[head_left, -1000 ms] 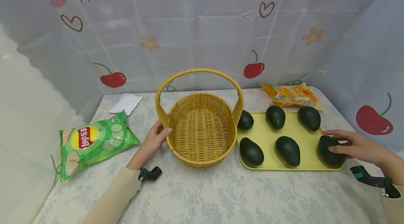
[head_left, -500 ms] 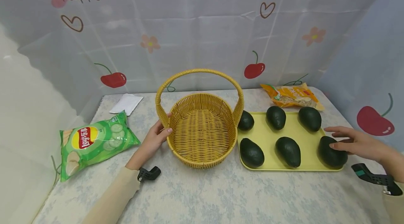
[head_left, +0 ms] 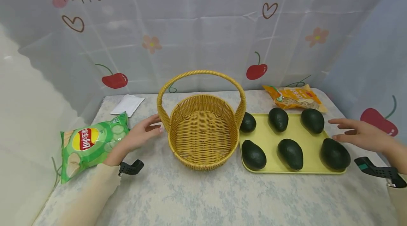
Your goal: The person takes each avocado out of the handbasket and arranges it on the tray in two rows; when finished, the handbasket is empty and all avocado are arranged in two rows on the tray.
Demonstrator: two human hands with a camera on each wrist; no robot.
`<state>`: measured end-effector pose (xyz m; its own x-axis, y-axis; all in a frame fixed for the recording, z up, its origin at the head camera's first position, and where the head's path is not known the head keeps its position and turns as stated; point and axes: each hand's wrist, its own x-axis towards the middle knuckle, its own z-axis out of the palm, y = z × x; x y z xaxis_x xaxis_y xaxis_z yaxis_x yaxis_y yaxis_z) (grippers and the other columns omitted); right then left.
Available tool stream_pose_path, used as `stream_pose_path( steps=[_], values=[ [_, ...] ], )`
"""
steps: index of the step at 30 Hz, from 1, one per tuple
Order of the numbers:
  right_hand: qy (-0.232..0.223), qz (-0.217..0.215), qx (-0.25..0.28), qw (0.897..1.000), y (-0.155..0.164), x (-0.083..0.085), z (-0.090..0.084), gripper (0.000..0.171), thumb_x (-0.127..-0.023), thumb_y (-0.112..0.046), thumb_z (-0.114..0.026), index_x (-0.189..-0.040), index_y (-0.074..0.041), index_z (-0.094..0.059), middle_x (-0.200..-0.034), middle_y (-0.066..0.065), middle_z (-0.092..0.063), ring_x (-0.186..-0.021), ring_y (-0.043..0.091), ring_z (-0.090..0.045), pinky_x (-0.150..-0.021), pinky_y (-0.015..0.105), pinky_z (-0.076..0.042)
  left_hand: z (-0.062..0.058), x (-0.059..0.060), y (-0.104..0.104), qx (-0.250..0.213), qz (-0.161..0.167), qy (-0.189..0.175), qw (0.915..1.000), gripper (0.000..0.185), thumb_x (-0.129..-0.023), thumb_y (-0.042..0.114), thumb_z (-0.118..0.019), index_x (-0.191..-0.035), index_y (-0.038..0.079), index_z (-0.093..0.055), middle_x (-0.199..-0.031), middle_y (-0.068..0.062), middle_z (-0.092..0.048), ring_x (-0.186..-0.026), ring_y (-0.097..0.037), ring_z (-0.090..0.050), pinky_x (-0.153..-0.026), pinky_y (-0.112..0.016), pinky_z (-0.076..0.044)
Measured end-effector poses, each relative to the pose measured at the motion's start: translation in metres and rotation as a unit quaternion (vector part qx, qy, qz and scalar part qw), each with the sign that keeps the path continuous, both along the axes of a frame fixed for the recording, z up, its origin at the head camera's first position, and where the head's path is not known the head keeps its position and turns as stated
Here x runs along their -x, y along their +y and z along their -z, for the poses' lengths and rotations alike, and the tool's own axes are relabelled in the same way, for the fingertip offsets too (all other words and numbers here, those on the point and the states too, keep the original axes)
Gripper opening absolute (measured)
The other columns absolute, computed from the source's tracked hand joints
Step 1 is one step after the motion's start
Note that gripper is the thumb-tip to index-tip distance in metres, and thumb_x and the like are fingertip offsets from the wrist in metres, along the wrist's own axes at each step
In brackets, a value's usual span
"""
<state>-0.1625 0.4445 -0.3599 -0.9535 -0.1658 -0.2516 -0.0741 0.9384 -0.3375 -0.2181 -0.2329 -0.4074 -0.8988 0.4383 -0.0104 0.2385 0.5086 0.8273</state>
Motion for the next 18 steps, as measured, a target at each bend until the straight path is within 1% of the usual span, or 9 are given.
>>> stream_pose_path(
  steps=[2, 5, 6, 10, 14, 16, 18],
  values=[
    [-0.002, 0.004, -0.013, 1.000, -0.001, 0.004, -0.005, 0.069, -0.097, -0.030, -0.068, -0.142, 0.014, -0.039, -0.134, 0.053, -0.040, -0.112, 0.069, -0.050, -0.076, 0.061, -0.057, -0.014, -0.001, -0.009, 0.039, -0.014, 0.006, 0.9991, 0.068, -0.104, 0.027, -0.058, -0.161, 0.007, -0.028, -0.160, -0.028, -0.037, -0.141, -0.050, -0.045, -0.108, -0.058, -0.046],
    [0.001, 0.006, -0.026, 1.000, -0.003, 0.010, -0.013, 0.070, -0.097, -0.032, -0.068, -0.142, 0.014, -0.039, -0.133, 0.054, -0.039, -0.111, 0.070, -0.049, -0.075, 0.061, -0.057, -0.035, -0.003, -0.019, 0.084, -0.029, 0.023, 0.9957, 0.067, -0.104, 0.030, -0.057, -0.162, 0.011, -0.029, -0.162, -0.026, -0.035, -0.141, -0.051, -0.043, -0.108, -0.061, -0.045],
    [0.004, 0.006, -0.029, 1.000, -0.004, 0.011, -0.015, 0.070, -0.097, -0.032, -0.068, -0.141, 0.014, -0.039, -0.133, 0.054, -0.039, -0.112, 0.070, -0.049, -0.075, 0.061, -0.057, -0.041, -0.004, -0.022, 0.100, -0.035, 0.030, 0.9939, 0.067, -0.104, 0.032, -0.057, -0.162, 0.013, -0.029, -0.162, -0.025, -0.035, -0.141, -0.052, -0.042, -0.108, -0.062, -0.044],
    [0.008, 0.006, -0.043, 0.999, -0.009, 0.018, -0.023, 0.070, -0.097, -0.034, -0.067, -0.142, 0.013, -0.040, -0.134, 0.053, -0.040, -0.114, 0.070, -0.047, -0.076, 0.062, -0.056, -0.064, -0.004, -0.032, 0.154, -0.056, 0.038, 0.9857, 0.068, -0.104, 0.038, -0.056, -0.162, 0.017, -0.029, -0.165, -0.020, -0.033, -0.142, -0.051, -0.042, -0.108, -0.065, -0.042],
    [0.014, -0.006, -0.054, 0.998, -0.014, 0.024, -0.028, 0.069, -0.098, -0.034, -0.067, -0.142, 0.012, -0.041, -0.133, 0.053, -0.042, -0.114, 0.070, -0.047, -0.078, 0.064, -0.055, -0.080, -0.001, -0.039, 0.203, -0.061, 0.058, 0.9756, 0.069, -0.103, 0.040, -0.057, -0.162, 0.015, -0.030, -0.165, -0.021, -0.032, -0.140, -0.053, -0.043, -0.107, -0.066, -0.043],
    [0.019, -0.014, -0.057, 0.998, -0.017, 0.025, -0.031, 0.068, -0.098, -0.033, -0.067, -0.142, 0.012, -0.041, -0.133, 0.052, -0.043, -0.113, 0.069, -0.048, -0.079, 0.065, -0.054, -0.087, 0.002, -0.042, 0.222, -0.058, 0.073, 0.9705, 0.069, -0.103, 0.038, -0.058, -0.161, 0.012, -0.031, -0.164, -0.023, -0.033, -0.137, -0.054, -0.045, -0.105, -0.066, -0.044],
    [0.024, -0.022, -0.057, 0.998, -0.019, 0.027, -0.033, 0.068, -0.098, -0.032, -0.067, -0.143, 0.012, -0.042, -0.133, 0.052, -0.044, -0.113, 0.070, -0.049, -0.080, 0.066, -0.053, -0.091, 0.005, -0.043, 0.232, -0.051, 0.092, 0.9671, 0.068, -0.103, 0.035, -0.059, -0.160, 0.009, -0.033, -0.162, -0.024, -0.035, -0.138, -0.054, -0.044, -0.105, -0.066, -0.044]
  ],
)
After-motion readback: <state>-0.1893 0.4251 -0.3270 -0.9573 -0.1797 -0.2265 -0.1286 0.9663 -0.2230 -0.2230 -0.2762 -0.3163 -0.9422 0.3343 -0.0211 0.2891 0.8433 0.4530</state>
